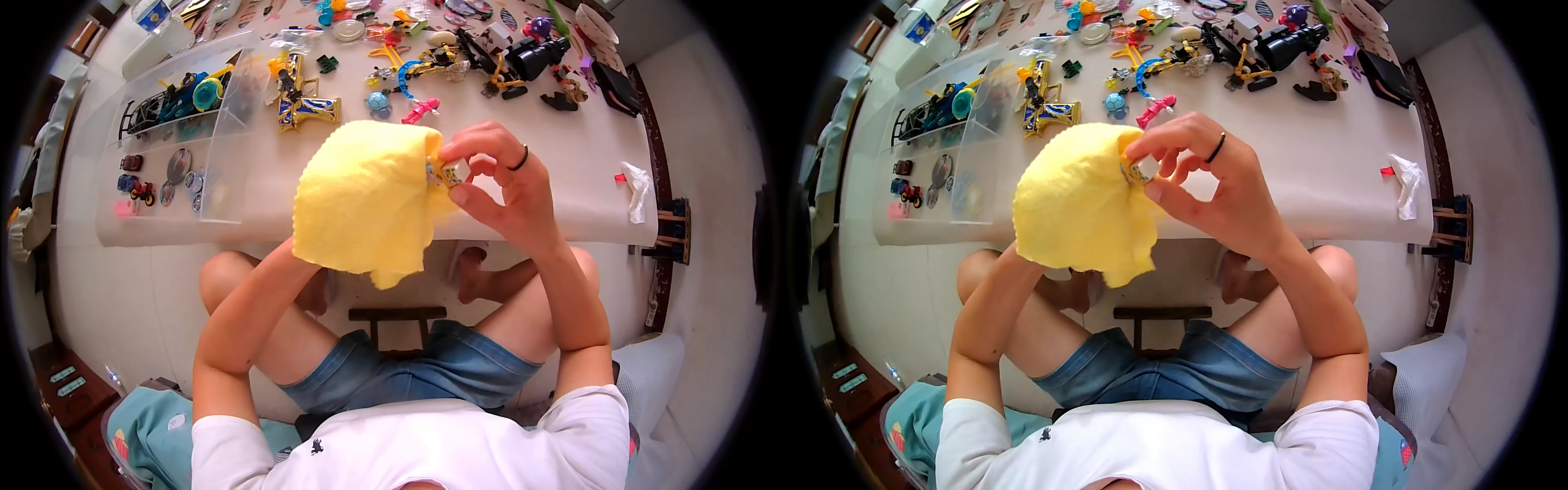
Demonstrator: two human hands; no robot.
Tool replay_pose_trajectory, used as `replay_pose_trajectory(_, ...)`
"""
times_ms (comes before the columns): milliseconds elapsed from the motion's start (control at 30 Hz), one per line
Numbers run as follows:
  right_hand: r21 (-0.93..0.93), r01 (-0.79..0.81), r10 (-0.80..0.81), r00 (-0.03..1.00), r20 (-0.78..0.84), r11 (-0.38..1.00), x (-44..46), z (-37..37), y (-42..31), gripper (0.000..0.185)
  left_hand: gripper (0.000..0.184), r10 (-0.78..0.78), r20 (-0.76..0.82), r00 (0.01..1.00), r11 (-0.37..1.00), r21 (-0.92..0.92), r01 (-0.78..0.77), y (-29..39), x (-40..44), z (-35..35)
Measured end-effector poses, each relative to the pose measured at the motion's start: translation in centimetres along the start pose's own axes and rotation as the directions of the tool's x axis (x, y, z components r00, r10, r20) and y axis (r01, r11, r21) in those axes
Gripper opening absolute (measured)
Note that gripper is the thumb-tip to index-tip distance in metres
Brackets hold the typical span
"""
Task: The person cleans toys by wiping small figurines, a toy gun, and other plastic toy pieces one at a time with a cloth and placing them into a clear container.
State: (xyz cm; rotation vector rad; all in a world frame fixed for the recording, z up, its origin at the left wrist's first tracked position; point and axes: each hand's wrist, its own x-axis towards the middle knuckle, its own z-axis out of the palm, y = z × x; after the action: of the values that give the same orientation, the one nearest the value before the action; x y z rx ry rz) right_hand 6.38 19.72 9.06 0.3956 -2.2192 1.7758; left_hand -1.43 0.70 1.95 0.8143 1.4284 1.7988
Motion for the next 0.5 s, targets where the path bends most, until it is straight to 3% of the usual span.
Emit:
replay_pose_trajectory(67, 0.011, 0.03, -0.03, 1.0, 0.008, 0.999, -0.1, 0.4, 0.1, 0.028, 0.056, -0.062, 0.009, 0.998, 0.967, -0.249, 0.062, -0.1, -0.4, 0.2)
replay_pose_trajectory(200, 0.185, -0.066, 0.056, 0.997, 0.056, 0.981, -0.4, 0.5, 0.3, 0.027, 0.047, -0.069, -0.01, 0.998, 0.936, -0.348, 0.061, -1.1, -0.7, -0.2)
replay_pose_trajectory(300, 0.352, -0.17, 0.174, 0.985, 0.023, 0.92, -0.5, 0.4, -0.1, 0.025, 0.046, -0.195, 0.038, 0.98, 0.783, -0.596, 0.179, -1.5, -0.4, -0.5)
replay_pose_trajectory(367, 0.457, -0.213, 0.237, 0.971, 0.005, 0.864, -0.4, 0.0, -0.2, 0.023, 0.045, -0.184, 0.038, 0.982, 0.869, -0.46, 0.181, -1.5, -0.1, -0.2)
replay_pose_trajectory(433, 0.46, -0.204, 0.216, 0.976, 0.027, 0.864, -0.2, -0.4, 0.0, 0.022, 0.045, -0.205, 0.047, 0.978, 0.87, -0.448, 0.205, -0.9, 0.1, 0.3)
replay_pose_trajectory(500, 0.454, -0.198, 0.21, 0.977, 0.026, 0.869, -0.3, -0.4, 0.1, 0.022, 0.045, -0.255, 0.071, 0.964, 0.789, -0.562, 0.249, -0.1, 0.0, 0.7)
